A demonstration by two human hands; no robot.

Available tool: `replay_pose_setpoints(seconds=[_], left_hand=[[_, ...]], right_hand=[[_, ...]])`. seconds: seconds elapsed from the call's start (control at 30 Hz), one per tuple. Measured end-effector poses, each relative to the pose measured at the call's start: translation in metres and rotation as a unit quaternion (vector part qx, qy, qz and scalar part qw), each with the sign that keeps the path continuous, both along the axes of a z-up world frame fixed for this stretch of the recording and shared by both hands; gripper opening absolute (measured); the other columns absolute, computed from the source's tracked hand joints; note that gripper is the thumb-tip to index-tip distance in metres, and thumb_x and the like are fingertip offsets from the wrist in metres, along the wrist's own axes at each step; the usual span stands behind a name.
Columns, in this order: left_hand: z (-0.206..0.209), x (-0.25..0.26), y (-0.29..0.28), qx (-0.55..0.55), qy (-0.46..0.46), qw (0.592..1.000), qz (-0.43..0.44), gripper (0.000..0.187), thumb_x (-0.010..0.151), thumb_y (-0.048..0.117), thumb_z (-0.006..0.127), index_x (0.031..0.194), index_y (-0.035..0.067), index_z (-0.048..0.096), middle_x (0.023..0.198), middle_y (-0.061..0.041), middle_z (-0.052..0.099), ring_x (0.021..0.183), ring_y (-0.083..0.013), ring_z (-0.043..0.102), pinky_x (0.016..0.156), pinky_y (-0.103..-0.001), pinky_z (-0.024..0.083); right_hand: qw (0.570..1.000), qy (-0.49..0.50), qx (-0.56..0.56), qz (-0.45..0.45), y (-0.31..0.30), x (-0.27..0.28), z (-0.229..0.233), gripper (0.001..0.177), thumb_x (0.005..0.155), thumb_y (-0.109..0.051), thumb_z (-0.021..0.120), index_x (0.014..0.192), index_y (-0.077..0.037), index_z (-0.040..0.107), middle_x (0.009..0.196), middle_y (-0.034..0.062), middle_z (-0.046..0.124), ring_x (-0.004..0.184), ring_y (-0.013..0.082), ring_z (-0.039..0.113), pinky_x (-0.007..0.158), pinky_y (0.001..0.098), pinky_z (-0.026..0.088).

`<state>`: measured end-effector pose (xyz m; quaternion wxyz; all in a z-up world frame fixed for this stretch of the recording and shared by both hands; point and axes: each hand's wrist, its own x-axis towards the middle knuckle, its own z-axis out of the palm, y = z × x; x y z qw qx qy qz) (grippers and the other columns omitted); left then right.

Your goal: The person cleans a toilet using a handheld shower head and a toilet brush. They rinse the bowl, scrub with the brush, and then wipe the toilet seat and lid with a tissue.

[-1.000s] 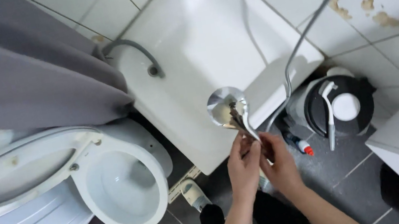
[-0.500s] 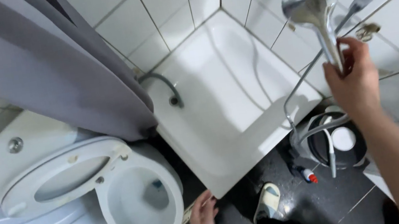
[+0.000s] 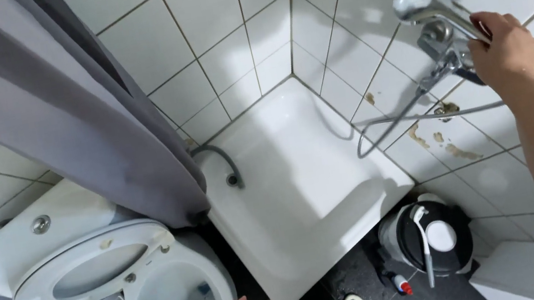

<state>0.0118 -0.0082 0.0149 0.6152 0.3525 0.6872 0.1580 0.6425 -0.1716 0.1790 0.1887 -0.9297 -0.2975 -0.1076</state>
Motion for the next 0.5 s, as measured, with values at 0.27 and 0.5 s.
replay_pose_setpoints(seconds=[0.27,0.5], left_hand=[[0.022,0.014,-0.007,-0.026,0.071,0.997,0.004,0.032,0.104,0.018,0.059,0.132,0.007,0.072,0.121,-0.012,0.074,0.116,-0.0214,0.067,0.102,-0.037,0.052],[0.041,0.036,-0.013,-0.009,0.118,0.992,-0.032,0.03,0.105,0.016,0.056,0.129,0.011,0.075,0.115,-0.01,0.077,0.108,-0.02,0.069,0.098,-0.035,0.057]], right_hand=[[0.994,0.068,-0.079,-0.041,0.008,0.027,0.001,0.045,0.095,-0.006,0.06,0.138,-0.016,0.066,0.128,0.016,0.067,0.105,0.0465,0.06,0.083,0.057,0.051],[0.988,0.103,-0.084,-0.079,0.011,0.027,-0.005,0.04,0.102,-0.006,0.061,0.139,-0.021,0.065,0.12,0.0178,0.069,0.103,0.0419,0.064,0.077,0.0548,0.054]])
